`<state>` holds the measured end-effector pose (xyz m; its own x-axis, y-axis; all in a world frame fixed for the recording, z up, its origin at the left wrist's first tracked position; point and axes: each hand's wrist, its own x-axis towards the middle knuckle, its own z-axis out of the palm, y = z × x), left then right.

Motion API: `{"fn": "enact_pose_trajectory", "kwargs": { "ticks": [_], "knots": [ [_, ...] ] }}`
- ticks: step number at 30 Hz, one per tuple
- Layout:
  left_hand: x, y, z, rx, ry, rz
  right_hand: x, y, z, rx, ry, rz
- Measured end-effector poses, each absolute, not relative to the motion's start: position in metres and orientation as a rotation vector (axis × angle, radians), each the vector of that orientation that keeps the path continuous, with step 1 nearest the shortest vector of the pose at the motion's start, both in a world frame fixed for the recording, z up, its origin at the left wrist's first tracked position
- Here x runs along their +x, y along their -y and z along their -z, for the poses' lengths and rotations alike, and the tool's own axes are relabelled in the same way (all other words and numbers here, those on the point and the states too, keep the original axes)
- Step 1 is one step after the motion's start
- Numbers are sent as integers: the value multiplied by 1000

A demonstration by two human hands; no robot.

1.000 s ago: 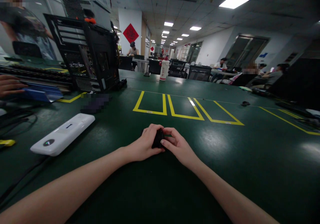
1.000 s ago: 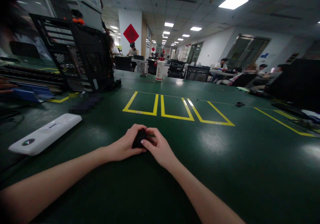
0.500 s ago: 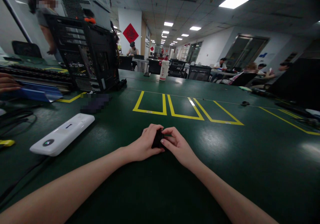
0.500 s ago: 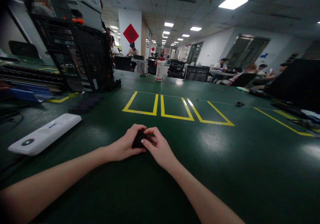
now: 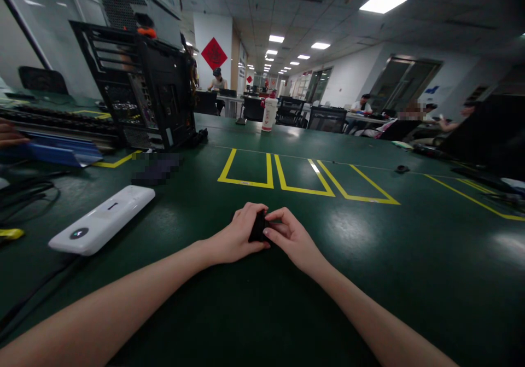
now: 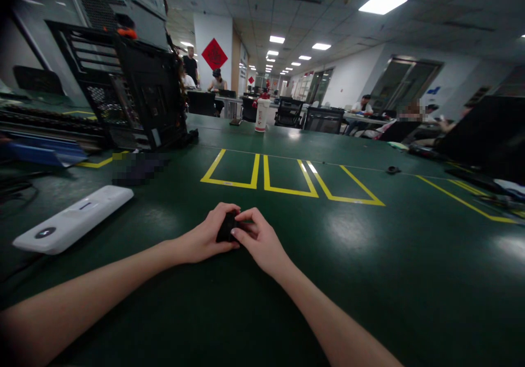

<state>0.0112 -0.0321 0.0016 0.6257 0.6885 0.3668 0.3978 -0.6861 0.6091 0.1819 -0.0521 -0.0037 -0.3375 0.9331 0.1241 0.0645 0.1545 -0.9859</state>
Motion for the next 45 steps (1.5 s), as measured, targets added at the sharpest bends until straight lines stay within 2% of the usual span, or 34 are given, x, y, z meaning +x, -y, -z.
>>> {"fn": "enact_pose_trajectory", "kwargs": {
  "ticks": [45],
  "knots": [
    [10, 35, -6, 2335, -866, -786, 185, 57, -3, -989, 1635, -1339]
  ]
}}
